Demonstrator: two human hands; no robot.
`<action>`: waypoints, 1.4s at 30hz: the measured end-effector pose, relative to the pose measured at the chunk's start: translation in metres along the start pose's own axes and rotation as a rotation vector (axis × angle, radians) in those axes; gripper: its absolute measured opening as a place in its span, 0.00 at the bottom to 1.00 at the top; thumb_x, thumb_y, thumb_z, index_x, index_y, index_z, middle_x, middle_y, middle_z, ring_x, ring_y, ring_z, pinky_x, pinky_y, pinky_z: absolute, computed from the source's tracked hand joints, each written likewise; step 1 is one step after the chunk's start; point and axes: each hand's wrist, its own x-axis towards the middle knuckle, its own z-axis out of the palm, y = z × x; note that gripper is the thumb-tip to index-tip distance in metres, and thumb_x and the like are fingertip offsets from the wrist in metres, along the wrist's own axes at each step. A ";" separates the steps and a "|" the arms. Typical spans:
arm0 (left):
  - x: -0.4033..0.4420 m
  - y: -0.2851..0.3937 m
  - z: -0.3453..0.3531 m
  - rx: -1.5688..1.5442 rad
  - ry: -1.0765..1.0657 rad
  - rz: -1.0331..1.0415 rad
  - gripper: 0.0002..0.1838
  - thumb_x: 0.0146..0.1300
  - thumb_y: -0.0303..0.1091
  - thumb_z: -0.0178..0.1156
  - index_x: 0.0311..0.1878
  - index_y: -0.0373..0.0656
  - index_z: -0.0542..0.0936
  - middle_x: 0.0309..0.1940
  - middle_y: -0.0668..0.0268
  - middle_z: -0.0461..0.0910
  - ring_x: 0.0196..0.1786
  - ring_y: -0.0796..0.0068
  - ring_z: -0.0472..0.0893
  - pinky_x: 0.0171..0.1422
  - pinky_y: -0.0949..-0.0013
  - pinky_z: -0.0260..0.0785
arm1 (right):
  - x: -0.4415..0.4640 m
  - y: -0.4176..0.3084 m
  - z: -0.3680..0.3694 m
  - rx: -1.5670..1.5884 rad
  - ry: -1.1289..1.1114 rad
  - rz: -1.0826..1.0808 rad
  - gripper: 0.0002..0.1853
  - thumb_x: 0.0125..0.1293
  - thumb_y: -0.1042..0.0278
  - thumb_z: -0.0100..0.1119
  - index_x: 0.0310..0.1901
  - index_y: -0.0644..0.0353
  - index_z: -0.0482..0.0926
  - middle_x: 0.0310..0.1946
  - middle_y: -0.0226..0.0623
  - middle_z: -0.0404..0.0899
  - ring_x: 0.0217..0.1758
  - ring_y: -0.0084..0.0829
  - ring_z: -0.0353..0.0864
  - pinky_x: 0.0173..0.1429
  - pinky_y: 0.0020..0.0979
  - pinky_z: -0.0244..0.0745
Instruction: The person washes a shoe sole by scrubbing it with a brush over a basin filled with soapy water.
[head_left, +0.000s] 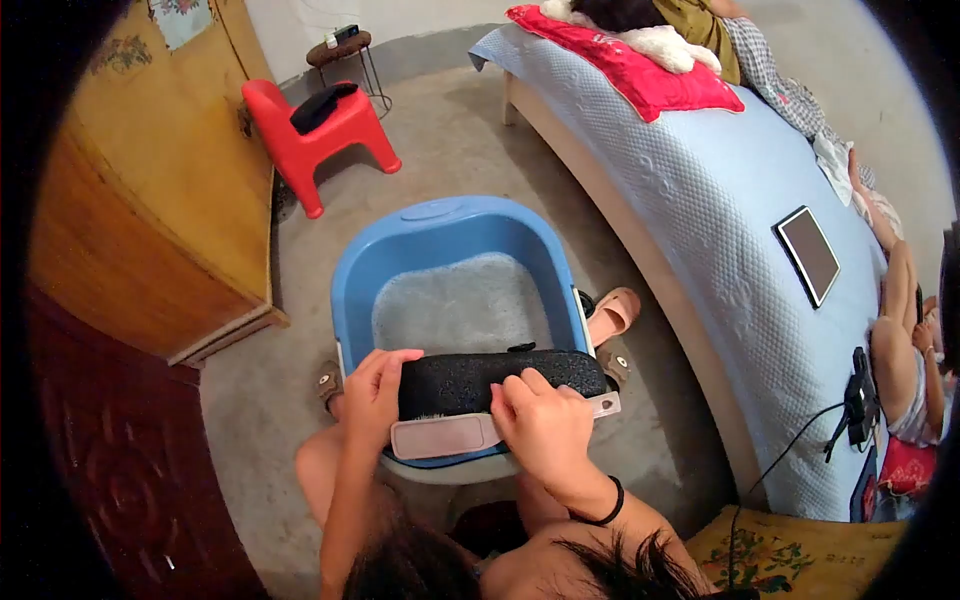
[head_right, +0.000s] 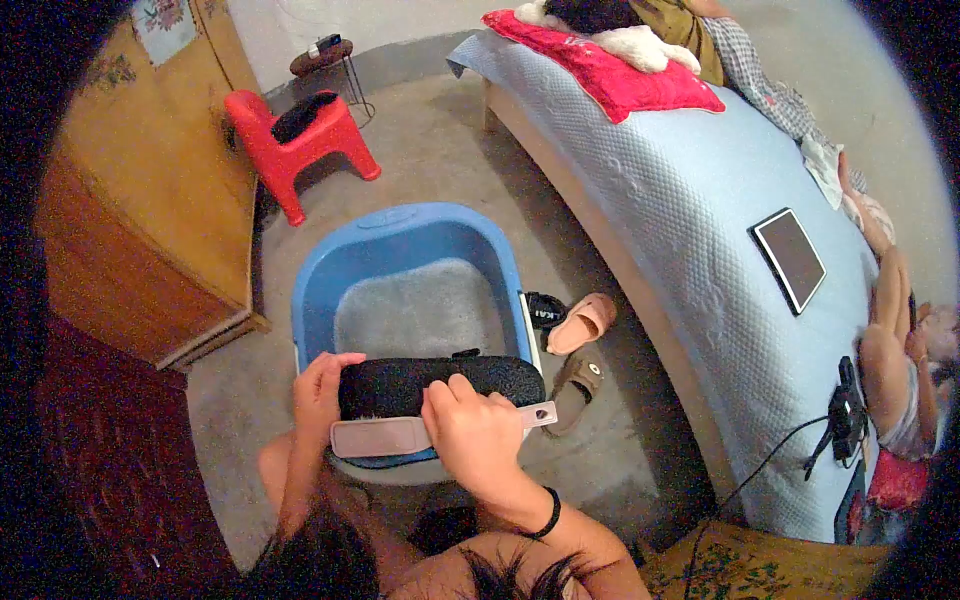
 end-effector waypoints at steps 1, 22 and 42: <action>0.000 0.001 0.000 -0.010 0.010 0.004 0.15 0.72 0.34 0.47 0.43 0.38 0.84 0.30 0.63 0.78 0.35 0.71 0.76 0.44 0.73 0.67 | 0.001 0.003 0.000 -0.015 0.002 0.038 0.11 0.57 0.63 0.63 0.22 0.54 0.71 0.22 0.35 0.73 0.18 0.41 0.75 0.23 0.38 0.70; -0.001 0.006 0.001 -0.015 0.014 -0.010 0.16 0.72 0.34 0.48 0.42 0.37 0.84 0.30 0.64 0.78 0.36 0.74 0.76 0.43 0.74 0.66 | 0.008 0.019 -0.009 -0.055 0.038 0.098 0.11 0.57 0.62 0.63 0.23 0.54 0.72 0.22 0.35 0.72 0.20 0.41 0.76 0.24 0.39 0.70; -0.001 0.008 -0.002 -0.020 0.002 -0.045 0.14 0.71 0.33 0.49 0.42 0.38 0.84 0.32 0.63 0.80 0.37 0.72 0.77 0.45 0.72 0.67 | 0.002 0.048 -0.027 -0.055 0.082 0.299 0.13 0.56 0.62 0.65 0.21 0.56 0.72 0.21 0.39 0.75 0.21 0.44 0.76 0.26 0.41 0.70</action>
